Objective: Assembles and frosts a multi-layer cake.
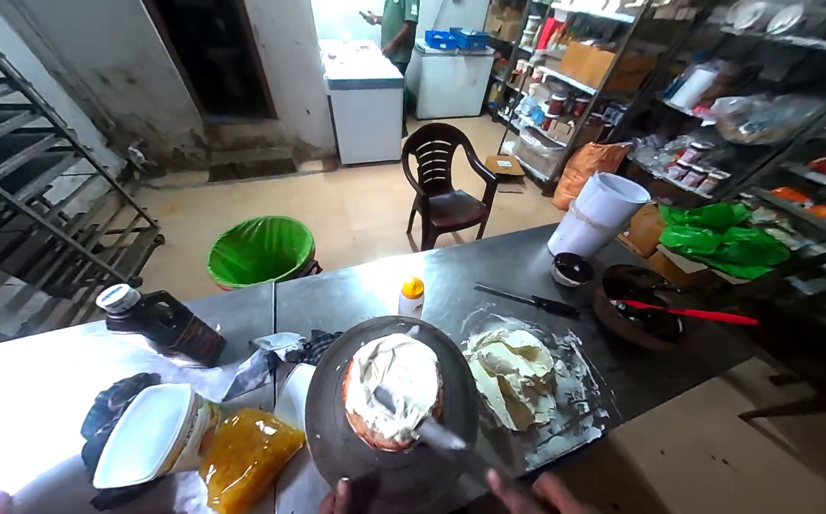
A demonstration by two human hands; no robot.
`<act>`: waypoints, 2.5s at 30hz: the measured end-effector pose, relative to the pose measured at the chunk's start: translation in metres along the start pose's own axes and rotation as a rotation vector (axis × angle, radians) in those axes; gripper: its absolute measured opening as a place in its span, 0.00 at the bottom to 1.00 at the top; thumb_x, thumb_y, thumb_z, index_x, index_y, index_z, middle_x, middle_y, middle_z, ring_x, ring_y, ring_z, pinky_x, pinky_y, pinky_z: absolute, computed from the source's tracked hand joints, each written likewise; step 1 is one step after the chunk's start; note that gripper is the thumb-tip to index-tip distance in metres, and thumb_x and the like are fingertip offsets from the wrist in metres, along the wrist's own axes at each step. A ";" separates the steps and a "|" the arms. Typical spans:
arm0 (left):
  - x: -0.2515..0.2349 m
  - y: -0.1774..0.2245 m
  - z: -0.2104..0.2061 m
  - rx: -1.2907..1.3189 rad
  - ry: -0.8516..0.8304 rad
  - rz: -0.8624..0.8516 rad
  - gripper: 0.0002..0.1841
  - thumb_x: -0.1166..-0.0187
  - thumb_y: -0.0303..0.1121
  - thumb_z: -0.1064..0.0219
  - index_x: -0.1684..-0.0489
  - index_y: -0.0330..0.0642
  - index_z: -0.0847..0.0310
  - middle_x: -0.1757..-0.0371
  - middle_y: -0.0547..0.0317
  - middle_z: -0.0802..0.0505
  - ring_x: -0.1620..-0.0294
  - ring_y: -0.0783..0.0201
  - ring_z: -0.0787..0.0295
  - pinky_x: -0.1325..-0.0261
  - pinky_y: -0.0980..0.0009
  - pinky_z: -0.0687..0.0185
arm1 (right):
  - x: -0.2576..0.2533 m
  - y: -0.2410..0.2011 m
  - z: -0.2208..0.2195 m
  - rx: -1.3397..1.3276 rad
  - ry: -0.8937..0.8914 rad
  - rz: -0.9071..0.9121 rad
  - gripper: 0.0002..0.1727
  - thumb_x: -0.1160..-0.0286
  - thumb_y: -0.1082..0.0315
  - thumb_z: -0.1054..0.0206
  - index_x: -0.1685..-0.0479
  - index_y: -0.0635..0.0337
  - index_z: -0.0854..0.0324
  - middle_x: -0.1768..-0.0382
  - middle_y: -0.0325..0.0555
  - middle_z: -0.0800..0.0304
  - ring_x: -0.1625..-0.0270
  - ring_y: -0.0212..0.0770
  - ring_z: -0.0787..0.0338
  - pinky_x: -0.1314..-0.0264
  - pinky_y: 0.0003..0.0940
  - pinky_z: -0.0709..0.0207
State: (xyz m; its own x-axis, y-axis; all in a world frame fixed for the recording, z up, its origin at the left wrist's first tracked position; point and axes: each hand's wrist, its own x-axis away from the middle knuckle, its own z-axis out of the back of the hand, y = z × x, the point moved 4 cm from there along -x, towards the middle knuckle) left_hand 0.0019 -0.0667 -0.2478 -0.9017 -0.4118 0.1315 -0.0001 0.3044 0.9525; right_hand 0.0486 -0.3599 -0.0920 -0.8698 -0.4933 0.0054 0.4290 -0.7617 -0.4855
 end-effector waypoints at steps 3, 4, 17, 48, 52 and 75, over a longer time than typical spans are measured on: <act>-0.011 0.010 0.006 0.052 0.082 -0.003 0.24 0.09 0.52 0.54 0.42 0.39 0.25 0.56 0.71 0.06 0.51 0.74 0.08 0.40 0.66 0.11 | -0.002 0.006 0.009 -0.009 -0.009 -0.056 0.24 0.13 0.59 0.40 0.19 0.36 0.21 0.53 0.59 0.12 0.64 0.53 0.09 0.65 0.50 0.14; -0.021 0.017 0.009 0.045 0.135 -0.010 0.25 0.08 0.49 0.58 0.38 0.35 0.28 0.54 0.67 0.08 0.49 0.75 0.10 0.39 0.67 0.12 | 0.000 0.002 0.008 -0.089 -0.052 -0.068 0.23 0.12 0.58 0.41 0.19 0.38 0.21 0.53 0.60 0.11 0.61 0.53 0.09 0.59 0.51 0.13; -0.030 0.027 0.010 0.003 0.194 -0.060 0.21 0.07 0.40 0.62 0.43 0.34 0.25 0.59 0.67 0.08 0.55 0.75 0.08 0.43 0.70 0.10 | 0.001 0.007 0.006 -0.003 0.023 -0.075 0.24 0.14 0.60 0.40 0.20 0.38 0.20 0.54 0.58 0.12 0.65 0.51 0.10 0.66 0.49 0.14; -0.123 0.068 0.033 -0.110 0.162 -0.030 0.33 0.05 0.48 0.70 0.35 0.34 0.20 0.51 0.48 0.05 0.52 0.59 0.07 0.48 0.61 0.10 | 0.005 0.006 -0.004 -0.161 0.001 -0.085 0.23 0.13 0.59 0.39 0.21 0.40 0.19 0.54 0.57 0.11 0.61 0.49 0.10 0.58 0.48 0.13; -0.146 0.085 0.027 -0.182 0.101 -0.034 0.28 0.04 0.44 0.63 0.37 0.34 0.17 0.51 0.49 0.06 0.53 0.58 0.07 0.48 0.60 0.10 | 0.005 0.005 0.000 0.060 0.067 -0.030 0.24 0.14 0.60 0.40 0.21 0.36 0.20 0.55 0.58 0.12 0.66 0.52 0.10 0.69 0.49 0.15; -0.256 0.130 -0.056 -1.010 -0.658 0.088 0.21 0.08 0.46 0.45 0.60 0.38 0.12 0.69 0.52 0.10 0.69 0.61 0.15 0.60 0.59 0.18 | 0.026 -0.018 -0.012 -0.082 0.028 -0.091 0.24 0.12 0.57 0.41 0.18 0.35 0.22 0.52 0.58 0.12 0.64 0.52 0.09 0.64 0.50 0.14</act>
State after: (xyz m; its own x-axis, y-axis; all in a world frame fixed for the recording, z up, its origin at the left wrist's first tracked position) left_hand 0.2572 0.0299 -0.1419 -0.9290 0.1824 0.3219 0.1453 -0.6203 0.7708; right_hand 0.0152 -0.3541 -0.0941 -0.9112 -0.4109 0.0283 0.3278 -0.7653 -0.5539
